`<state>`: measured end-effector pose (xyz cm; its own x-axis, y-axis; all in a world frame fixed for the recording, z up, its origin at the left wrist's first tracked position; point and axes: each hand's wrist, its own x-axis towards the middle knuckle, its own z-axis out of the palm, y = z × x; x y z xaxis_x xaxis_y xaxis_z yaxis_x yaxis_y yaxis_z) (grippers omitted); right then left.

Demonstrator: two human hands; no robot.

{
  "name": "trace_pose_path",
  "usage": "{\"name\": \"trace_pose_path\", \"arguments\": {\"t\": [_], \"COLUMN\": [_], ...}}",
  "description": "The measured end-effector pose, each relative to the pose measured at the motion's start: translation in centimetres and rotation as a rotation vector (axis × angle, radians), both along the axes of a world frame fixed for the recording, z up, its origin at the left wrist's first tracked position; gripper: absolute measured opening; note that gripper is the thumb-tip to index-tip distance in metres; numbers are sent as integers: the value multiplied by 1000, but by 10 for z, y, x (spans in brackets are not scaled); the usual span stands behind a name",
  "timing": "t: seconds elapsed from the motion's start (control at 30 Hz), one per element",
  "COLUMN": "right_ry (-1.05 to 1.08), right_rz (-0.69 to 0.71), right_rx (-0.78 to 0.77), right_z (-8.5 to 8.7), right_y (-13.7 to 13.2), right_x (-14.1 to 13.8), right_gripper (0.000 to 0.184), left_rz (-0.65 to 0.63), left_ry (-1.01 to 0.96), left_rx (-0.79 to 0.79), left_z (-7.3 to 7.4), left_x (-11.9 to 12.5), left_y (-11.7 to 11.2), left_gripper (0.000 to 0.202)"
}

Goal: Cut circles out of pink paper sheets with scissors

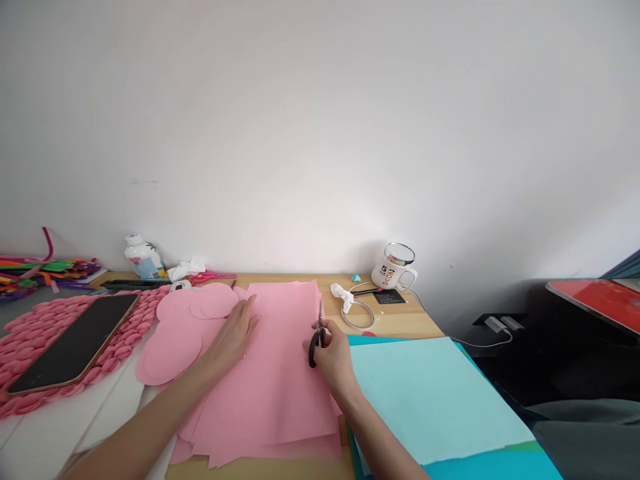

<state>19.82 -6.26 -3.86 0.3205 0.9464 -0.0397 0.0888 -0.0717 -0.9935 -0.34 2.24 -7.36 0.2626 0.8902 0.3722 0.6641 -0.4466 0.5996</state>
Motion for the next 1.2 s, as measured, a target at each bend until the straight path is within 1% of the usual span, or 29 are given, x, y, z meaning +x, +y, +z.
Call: {"name": "trace_pose_path", "arguments": {"t": [0.03,0.07,0.17,0.23,0.27,0.3,0.37,0.43,0.47,0.5,0.53,0.57,0.6,0.63,0.67,0.7,0.73,0.8,0.87,0.97,1.0,1.07,1.1,1.13,1.2], "right_ry": [-13,-84,-324,-376,-327,-256,-31,227,336,429,502,554,591,621,637,643,631,578,506,464,463,467,480,516,581], "right_rz": [42,101,181,215,148,36,-248,-347,-370,-379,-382,-374,-366,-354,-343,-316,-274,-177,-98,-54,-35,71,140,177,197], "right_rx": [27,107,386,553,664,742,764,740,710,657,590,541,501,471,455,443,434,436,427,402,392,350,321,290,242], "right_z": [8,19,59,85,96,104,112,110,107,102,98,93,89,85,82,79,76,70,64,55,51,42,37,32,21], "right_y": [0,-1,-11,-19,-21,-21,-15,-2,6,13,20,26,31,35,39,42,46,54,60,60,57,50,46,44,42], "right_x": [-1,-1,10,24,31,39,50,54,54,52,49,45,40,36,32,28,25,22,19,13,9,-1,-6,-11,-21], "right_gripper": [22,19,11,12,13,18,27,30,33,36,38,39,41,42,43,44,45,46,42,36,35,32,32,33,32], "left_rz": [21,45,133,173,169,143,37,-96,-153,-244,-426,-537,-603,-624,-615,-566,-470,-237,-35,163,211,261,263,254,234], "left_ry": [-43,-89,-247,-353,-400,-436,-476,-474,-468,-466,-484,-539,-602,-688,-774,-846,-936,-1054,-1100,-1080,-1067,-1043,-1036,-1027,-1012], "left_rx": [-17,-33,-76,-106,-124,-147,-204,-272,-299,-340,-433,-474,-509,-512,-513,-534,-554,-600,-582,-437,-387,-309,-286,-278,-294], "left_z": [1,3,9,13,16,19,26,37,44,51,57,64,70,75,79,82,83,85,86,88,88,88,87,85,78], "left_x": [0,0,-3,-6,-7,-7,-5,1,6,11,17,23,29,36,42,47,52,60,65,65,64,60,58,57,55], "left_y": [0,0,6,11,13,13,9,-4,-12,-22,-31,-39,-47,-53,-57,-59,-60,-58,-53,-44,-41,-35,-33,-31,-28], "left_gripper": [44,45,47,48,47,47,45,44,47,53,63,71,75,76,74,67,59,50,48,51,51,52,53,53,54]}}
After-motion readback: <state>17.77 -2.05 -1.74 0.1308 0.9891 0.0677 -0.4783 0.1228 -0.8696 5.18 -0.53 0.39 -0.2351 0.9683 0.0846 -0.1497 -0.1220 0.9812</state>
